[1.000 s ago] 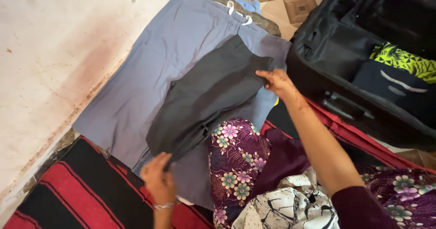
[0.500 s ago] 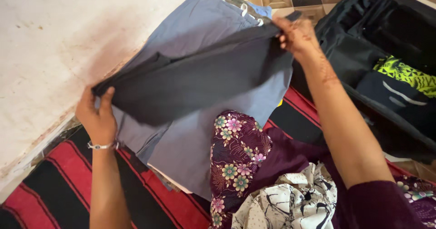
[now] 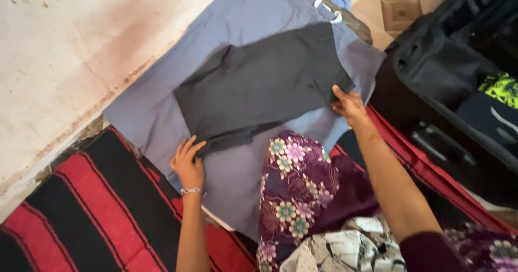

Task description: The person folds several pairs of trousers and a shirt by hand before placing them into a suitcase.

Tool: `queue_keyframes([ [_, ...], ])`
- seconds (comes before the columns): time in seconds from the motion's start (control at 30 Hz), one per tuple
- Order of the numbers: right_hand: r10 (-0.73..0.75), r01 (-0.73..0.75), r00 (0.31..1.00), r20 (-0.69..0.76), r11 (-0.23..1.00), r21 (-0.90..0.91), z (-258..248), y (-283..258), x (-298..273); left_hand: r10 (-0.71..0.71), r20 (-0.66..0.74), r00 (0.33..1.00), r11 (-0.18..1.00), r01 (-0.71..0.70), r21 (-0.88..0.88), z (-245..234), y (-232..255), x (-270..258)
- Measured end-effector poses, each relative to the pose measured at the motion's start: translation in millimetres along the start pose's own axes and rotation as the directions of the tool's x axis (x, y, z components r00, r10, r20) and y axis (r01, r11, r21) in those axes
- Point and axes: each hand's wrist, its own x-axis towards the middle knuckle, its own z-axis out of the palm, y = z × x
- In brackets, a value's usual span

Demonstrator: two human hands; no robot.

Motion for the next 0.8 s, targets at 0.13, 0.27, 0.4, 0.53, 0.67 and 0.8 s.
queue_keyframes([
  [0.13, -0.042, 0.041, 0.999, -0.011, 0.998, -0.040, -21, 0, 13, -0.010, -0.047, 0.999, 1.000, 0.011, 0.020, -9, -5, -1],
  [0.27, -0.041, 0.034, 0.997, -0.060, 0.993, -0.117, -17, 12, 18, -0.037, -0.009, 0.999, 0.998, 0.037, 0.045, 10, 5, -10],
  [0.4, -0.100, 0.068, 0.976, -0.191, 0.984, -0.164, 0, 14, 5, -0.059, -0.003, 0.998, 0.998, 0.059, 0.004, 16, 6, -12],
  [0.53, -0.801, 0.448, 0.591, -0.101, 0.429, -0.784, 40, -15, -87, 0.017, -0.028, 0.999, 0.992, -0.013, 0.124, 12, 16, -13],
  [0.67, -0.752, 0.680, 0.565, 0.341, 0.189, -0.709, 107, -47, -175, 0.205, -0.153, 0.967, 0.965, -0.174, 0.196, 11, 24, -10],
  [0.8, -0.396, 0.714, 0.692, 0.604, 0.254, -0.652, 175, -38, -181, 0.166, -0.148, 0.975, 0.977, -0.142, 0.161, 14, 21, -15],
])
